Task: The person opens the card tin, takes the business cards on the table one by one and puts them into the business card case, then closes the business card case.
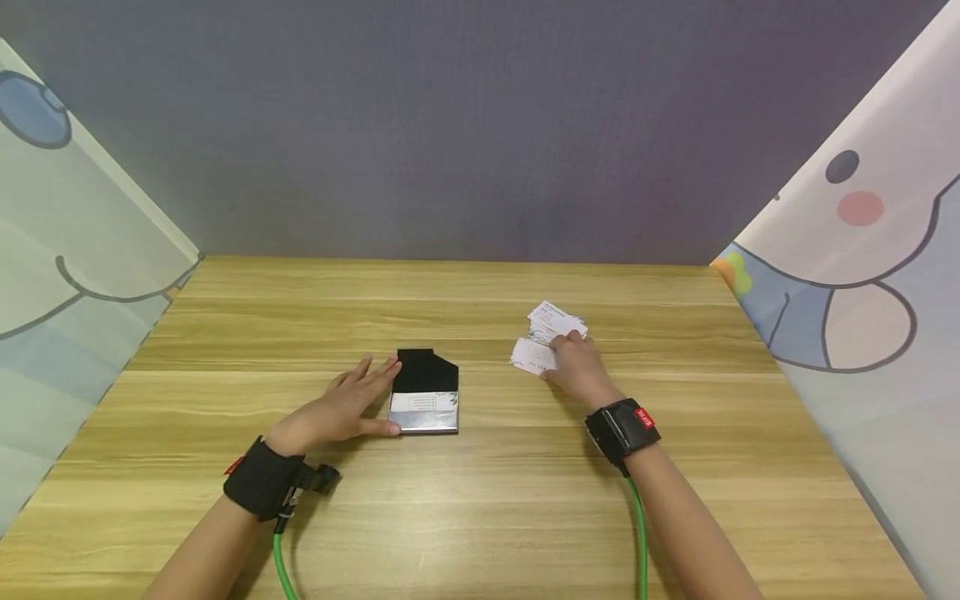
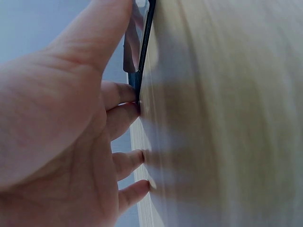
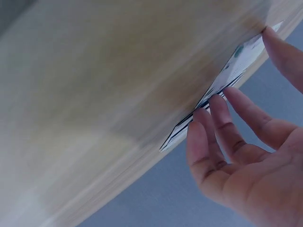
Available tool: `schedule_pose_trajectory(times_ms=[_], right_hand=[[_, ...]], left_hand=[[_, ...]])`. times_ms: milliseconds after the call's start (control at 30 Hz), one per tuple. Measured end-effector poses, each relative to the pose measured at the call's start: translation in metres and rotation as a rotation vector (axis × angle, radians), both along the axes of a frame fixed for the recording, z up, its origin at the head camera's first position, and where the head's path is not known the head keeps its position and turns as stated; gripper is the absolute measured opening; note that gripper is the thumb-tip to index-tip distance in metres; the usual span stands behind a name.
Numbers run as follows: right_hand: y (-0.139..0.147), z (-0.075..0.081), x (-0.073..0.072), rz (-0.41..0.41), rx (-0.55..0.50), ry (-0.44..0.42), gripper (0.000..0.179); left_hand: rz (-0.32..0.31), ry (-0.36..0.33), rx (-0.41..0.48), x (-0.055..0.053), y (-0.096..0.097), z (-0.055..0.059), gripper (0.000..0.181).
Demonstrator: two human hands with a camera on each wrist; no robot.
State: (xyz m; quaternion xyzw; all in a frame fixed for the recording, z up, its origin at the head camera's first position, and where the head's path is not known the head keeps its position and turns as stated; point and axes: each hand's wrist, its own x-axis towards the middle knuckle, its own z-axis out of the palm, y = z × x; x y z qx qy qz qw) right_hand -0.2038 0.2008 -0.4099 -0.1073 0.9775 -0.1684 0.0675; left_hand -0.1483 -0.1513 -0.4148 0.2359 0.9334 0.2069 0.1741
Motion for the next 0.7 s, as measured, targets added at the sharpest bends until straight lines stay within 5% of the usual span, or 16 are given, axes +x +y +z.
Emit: schedule_pose_trajectory(times_ms=[433,700], right_hand=[[-0.0009,0.0025,0.0007,-0.028,-0.015,-0.025,0.052],[-0.0023,0.0038,0.0017,-0.007,-0.125,0.013,0.03]], left_hand=[[0.001,-0.002,0.003,0.0007,-0.0003,0.0009,0.093],[-0.001,-0.008,0.008,0.001,0.0001,0.0025,0.092]])
